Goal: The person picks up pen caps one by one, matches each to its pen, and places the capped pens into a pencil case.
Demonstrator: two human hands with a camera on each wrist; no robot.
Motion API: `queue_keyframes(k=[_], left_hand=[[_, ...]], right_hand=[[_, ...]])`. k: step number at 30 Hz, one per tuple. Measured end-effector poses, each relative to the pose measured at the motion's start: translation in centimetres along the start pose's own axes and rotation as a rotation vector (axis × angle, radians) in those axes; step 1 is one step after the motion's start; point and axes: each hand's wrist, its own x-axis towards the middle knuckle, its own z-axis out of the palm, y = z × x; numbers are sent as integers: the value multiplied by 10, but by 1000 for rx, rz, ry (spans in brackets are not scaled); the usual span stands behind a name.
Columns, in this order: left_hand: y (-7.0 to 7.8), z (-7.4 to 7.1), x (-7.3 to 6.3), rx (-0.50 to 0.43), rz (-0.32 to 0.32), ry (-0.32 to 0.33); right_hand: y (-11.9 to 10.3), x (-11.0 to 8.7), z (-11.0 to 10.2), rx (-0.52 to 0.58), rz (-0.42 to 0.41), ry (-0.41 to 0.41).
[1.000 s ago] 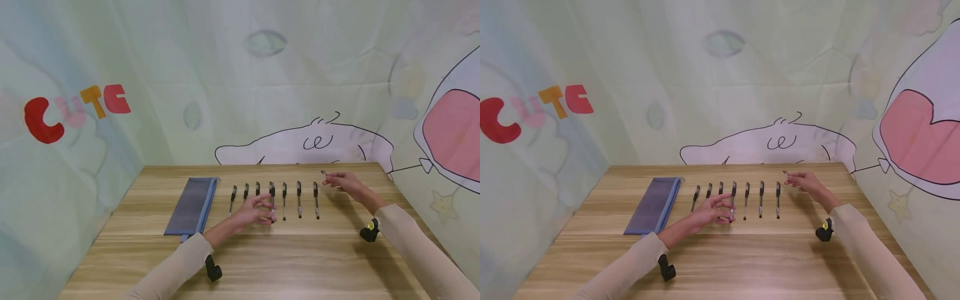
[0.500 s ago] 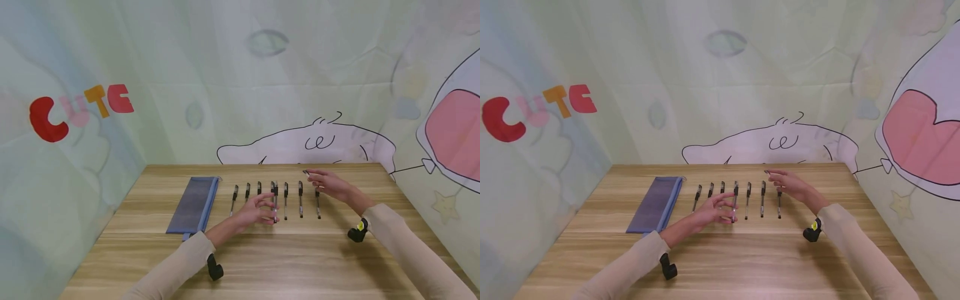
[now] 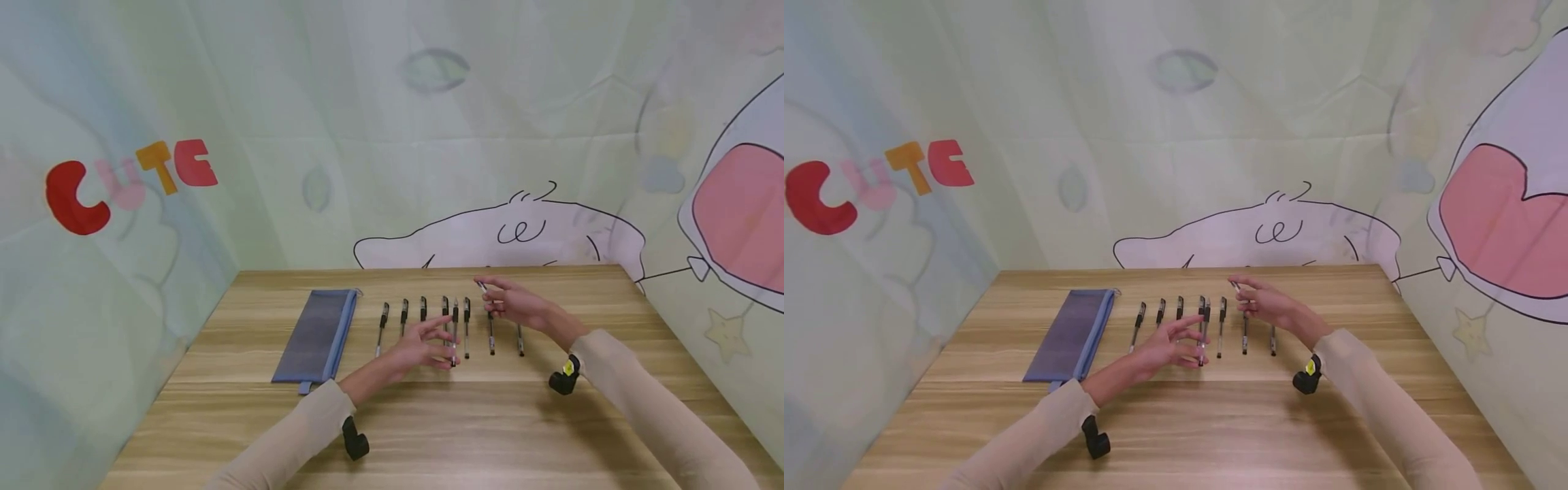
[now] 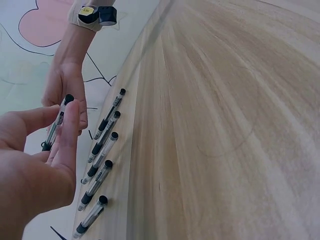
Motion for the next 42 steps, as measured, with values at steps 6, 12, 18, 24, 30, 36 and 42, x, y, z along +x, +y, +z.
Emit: queue_keyframes(k=[6, 12, 18, 24, 30, 36, 42], left_hand=[[-2, 1, 1, 7, -4, -10], [-2, 2, 3, 2, 2, -15], [-5, 2, 3, 7, 7, -36], [-7, 4, 4, 17, 7, -46], [-8, 5, 3, 22, 11, -56], [-9, 5, 3, 32, 13, -54], [-9, 7, 2, 38, 11, -46]], right_hand=[[2, 2, 3, 14, 23, 33], [3, 5, 6, -49, -16, 68], [2, 7, 11, -150, -67, 129], [3, 9, 15, -141, -67, 165], [2, 11, 16, -124, -71, 169], [1, 13, 19, -131, -85, 129], [4, 10, 21, -140, -62, 111]])
